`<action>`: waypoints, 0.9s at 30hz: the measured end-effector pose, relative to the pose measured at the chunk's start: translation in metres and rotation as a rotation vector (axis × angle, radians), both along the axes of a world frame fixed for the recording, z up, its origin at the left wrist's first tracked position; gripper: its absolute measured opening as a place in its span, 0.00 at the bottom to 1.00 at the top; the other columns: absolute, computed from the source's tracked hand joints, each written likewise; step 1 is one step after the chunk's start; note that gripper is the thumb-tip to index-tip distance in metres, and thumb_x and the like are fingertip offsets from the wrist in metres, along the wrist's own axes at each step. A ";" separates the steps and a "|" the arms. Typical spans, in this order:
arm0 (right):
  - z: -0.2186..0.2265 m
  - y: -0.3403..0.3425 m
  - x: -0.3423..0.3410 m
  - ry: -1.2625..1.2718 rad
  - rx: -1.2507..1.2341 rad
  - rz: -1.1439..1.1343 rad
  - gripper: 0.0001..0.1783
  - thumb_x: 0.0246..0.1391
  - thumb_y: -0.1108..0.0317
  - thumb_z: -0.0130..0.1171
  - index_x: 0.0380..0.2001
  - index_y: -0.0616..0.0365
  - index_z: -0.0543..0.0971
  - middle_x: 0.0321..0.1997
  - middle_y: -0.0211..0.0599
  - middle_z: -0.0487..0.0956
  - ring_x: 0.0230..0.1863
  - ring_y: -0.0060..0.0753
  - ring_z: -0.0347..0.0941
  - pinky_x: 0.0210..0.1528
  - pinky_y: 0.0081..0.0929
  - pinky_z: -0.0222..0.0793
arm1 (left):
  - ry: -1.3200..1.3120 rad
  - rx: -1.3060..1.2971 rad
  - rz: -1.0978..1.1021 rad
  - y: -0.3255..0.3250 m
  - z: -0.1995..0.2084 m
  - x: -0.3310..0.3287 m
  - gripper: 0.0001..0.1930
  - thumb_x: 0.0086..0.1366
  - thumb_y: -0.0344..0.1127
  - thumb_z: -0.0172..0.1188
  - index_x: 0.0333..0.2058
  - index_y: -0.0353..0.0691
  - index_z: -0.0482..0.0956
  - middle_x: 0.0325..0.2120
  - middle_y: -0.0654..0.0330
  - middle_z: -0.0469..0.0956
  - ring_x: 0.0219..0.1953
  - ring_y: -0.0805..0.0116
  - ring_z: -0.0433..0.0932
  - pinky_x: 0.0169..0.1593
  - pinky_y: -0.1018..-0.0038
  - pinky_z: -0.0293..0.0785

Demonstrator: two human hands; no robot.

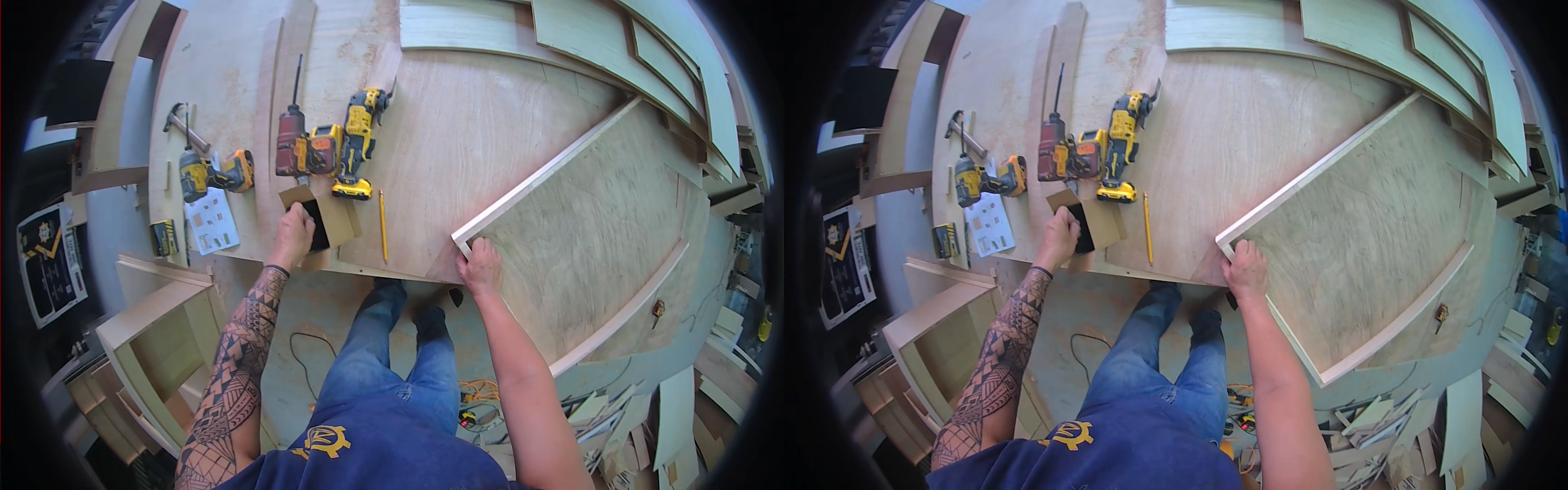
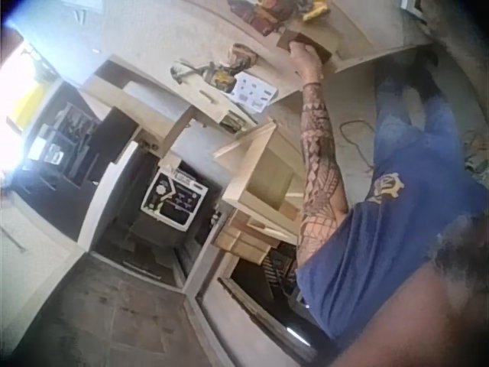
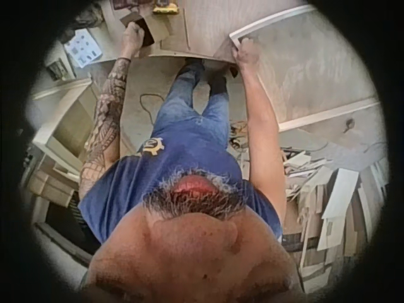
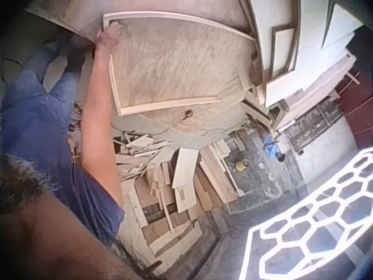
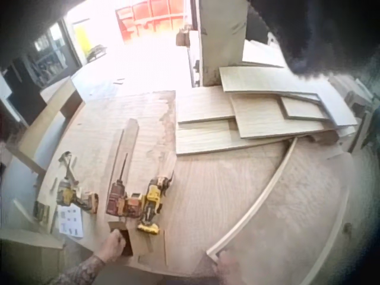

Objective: Using a power drill to assemble a wooden drawer or cabinet frame.

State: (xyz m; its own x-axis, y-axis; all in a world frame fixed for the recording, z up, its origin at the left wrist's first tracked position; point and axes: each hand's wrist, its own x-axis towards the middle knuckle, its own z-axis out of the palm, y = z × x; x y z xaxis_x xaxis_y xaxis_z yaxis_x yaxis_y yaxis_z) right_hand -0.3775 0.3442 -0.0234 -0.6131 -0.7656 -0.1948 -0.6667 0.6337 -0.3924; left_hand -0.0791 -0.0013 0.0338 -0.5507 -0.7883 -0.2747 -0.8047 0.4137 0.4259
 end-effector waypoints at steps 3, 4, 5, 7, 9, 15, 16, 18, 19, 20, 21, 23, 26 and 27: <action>-0.004 0.004 -0.004 -0.006 0.011 -0.010 0.23 0.47 0.60 0.76 0.39 0.55 0.73 0.40 0.45 0.78 0.45 0.54 0.78 0.49 0.50 0.74 | -0.017 0.072 0.260 -0.002 0.021 -0.012 0.06 0.67 0.25 0.61 0.40 0.36 0.74 0.28 0.55 0.83 0.29 0.69 0.85 0.34 0.69 0.82; -0.004 0.004 -0.008 -0.003 -0.006 -0.013 0.23 0.47 0.60 0.76 0.39 0.55 0.73 0.40 0.45 0.78 0.45 0.54 0.78 0.49 0.50 0.74 | 0.067 0.117 0.363 -0.002 0.037 -0.021 0.07 0.68 0.25 0.60 0.44 0.35 0.76 0.31 0.59 0.83 0.31 0.74 0.85 0.34 0.75 0.82; -0.003 0.005 -0.007 -0.003 0.008 -0.021 0.23 0.47 0.59 0.76 0.39 0.55 0.73 0.40 0.46 0.78 0.45 0.54 0.78 0.49 0.50 0.74 | 0.064 0.094 0.364 -0.008 0.052 -0.020 0.07 0.68 0.25 0.60 0.44 0.35 0.76 0.31 0.59 0.83 0.31 0.74 0.85 0.34 0.75 0.82; 0.000 0.006 -0.005 -0.010 0.001 -0.029 0.23 0.47 0.59 0.76 0.39 0.55 0.73 0.40 0.46 0.78 0.45 0.54 0.78 0.49 0.50 0.74 | 0.426 0.272 0.620 -0.019 0.081 -0.021 0.10 0.70 0.26 0.57 0.49 0.34 0.79 0.34 0.61 0.83 0.35 0.73 0.85 0.35 0.75 0.82; -0.002 0.004 -0.004 0.012 -0.020 -0.023 0.24 0.47 0.59 0.77 0.39 0.55 0.73 0.40 0.46 0.78 0.45 0.53 0.79 0.49 0.49 0.74 | 0.499 0.317 0.631 -0.056 0.106 -0.028 0.12 0.74 0.29 0.57 0.53 0.34 0.81 0.37 0.63 0.83 0.37 0.72 0.85 0.39 0.75 0.83; -0.004 0.007 -0.004 0.015 0.007 -0.013 0.24 0.45 0.59 0.77 0.38 0.54 0.73 0.40 0.44 0.77 0.45 0.52 0.78 0.48 0.48 0.74 | 0.669 0.368 0.451 -0.177 0.154 -0.151 0.16 0.76 0.38 0.64 0.54 0.32 0.82 0.41 0.59 0.86 0.42 0.70 0.87 0.45 0.74 0.85; -0.004 0.008 -0.001 0.012 -0.001 -0.017 0.24 0.45 0.59 0.77 0.38 0.54 0.73 0.40 0.44 0.77 0.45 0.52 0.78 0.48 0.48 0.74 | 0.606 0.325 0.431 -0.192 0.152 -0.169 0.15 0.76 0.37 0.64 0.52 0.32 0.83 0.39 0.59 0.86 0.39 0.71 0.87 0.43 0.74 0.86; -0.004 0.003 0.000 0.033 -0.007 0.011 0.25 0.43 0.59 0.78 0.37 0.54 0.73 0.40 0.43 0.76 0.44 0.51 0.78 0.48 0.47 0.74 | 0.546 0.279 0.397 -0.222 0.148 -0.204 0.14 0.75 0.36 0.65 0.50 0.31 0.84 0.36 0.60 0.86 0.36 0.72 0.86 0.41 0.74 0.87; -0.003 0.003 -0.002 0.030 -0.003 0.003 0.25 0.43 0.59 0.78 0.37 0.54 0.73 0.40 0.43 0.76 0.44 0.51 0.78 0.48 0.47 0.74 | 0.445 0.292 0.374 -0.232 0.142 -0.217 0.14 0.75 0.37 0.65 0.49 0.32 0.85 0.35 0.61 0.86 0.35 0.73 0.86 0.40 0.75 0.87; -0.002 0.005 -0.004 0.040 -0.011 0.009 0.25 0.43 0.60 0.79 0.37 0.54 0.72 0.39 0.44 0.76 0.43 0.52 0.77 0.47 0.48 0.75 | 0.344 0.307 0.350 -0.240 0.136 -0.227 0.13 0.75 0.37 0.66 0.48 0.32 0.85 0.34 0.61 0.86 0.34 0.74 0.85 0.40 0.75 0.87; -0.002 0.004 -0.002 0.049 -0.021 0.017 0.25 0.42 0.62 0.79 0.36 0.55 0.72 0.39 0.45 0.75 0.42 0.53 0.77 0.46 0.49 0.75 | 0.338 0.312 0.344 -0.250 0.133 -0.233 0.13 0.75 0.37 0.66 0.48 0.32 0.85 0.34 0.61 0.86 0.34 0.74 0.85 0.40 0.75 0.87; 0.000 0.006 -0.003 0.043 0.003 0.009 0.25 0.41 0.62 0.79 0.36 0.55 0.72 0.39 0.45 0.75 0.42 0.53 0.77 0.46 0.48 0.75 | 0.242 0.327 0.266 -0.261 0.124 -0.247 0.13 0.75 0.38 0.66 0.47 0.33 0.86 0.33 0.62 0.85 0.33 0.75 0.84 0.39 0.76 0.87; -0.001 0.010 -0.002 0.043 0.034 -0.002 0.26 0.40 0.62 0.80 0.36 0.55 0.72 0.40 0.44 0.75 0.42 0.52 0.77 0.46 0.47 0.75 | 0.180 0.417 0.240 -0.268 0.114 -0.255 0.13 0.75 0.40 0.67 0.46 0.35 0.86 0.34 0.63 0.85 0.33 0.76 0.84 0.40 0.76 0.87; -0.003 0.012 -0.001 0.047 0.042 -0.003 0.27 0.40 0.61 0.80 0.37 0.54 0.72 0.40 0.42 0.75 0.43 0.50 0.77 0.47 0.46 0.75 | 0.158 0.454 0.239 -0.268 0.110 -0.257 0.14 0.75 0.42 0.67 0.46 0.36 0.85 0.35 0.64 0.85 0.33 0.76 0.84 0.40 0.77 0.87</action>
State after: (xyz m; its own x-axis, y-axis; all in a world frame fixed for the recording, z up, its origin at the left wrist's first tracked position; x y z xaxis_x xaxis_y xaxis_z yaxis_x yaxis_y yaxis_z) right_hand -0.3788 0.3560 -0.0262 -0.6246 -0.7554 -0.1981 -0.6815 0.6512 -0.3339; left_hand -0.3360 -0.2691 0.1442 -0.4331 -0.7180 -0.5449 -0.7652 -0.0267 0.6433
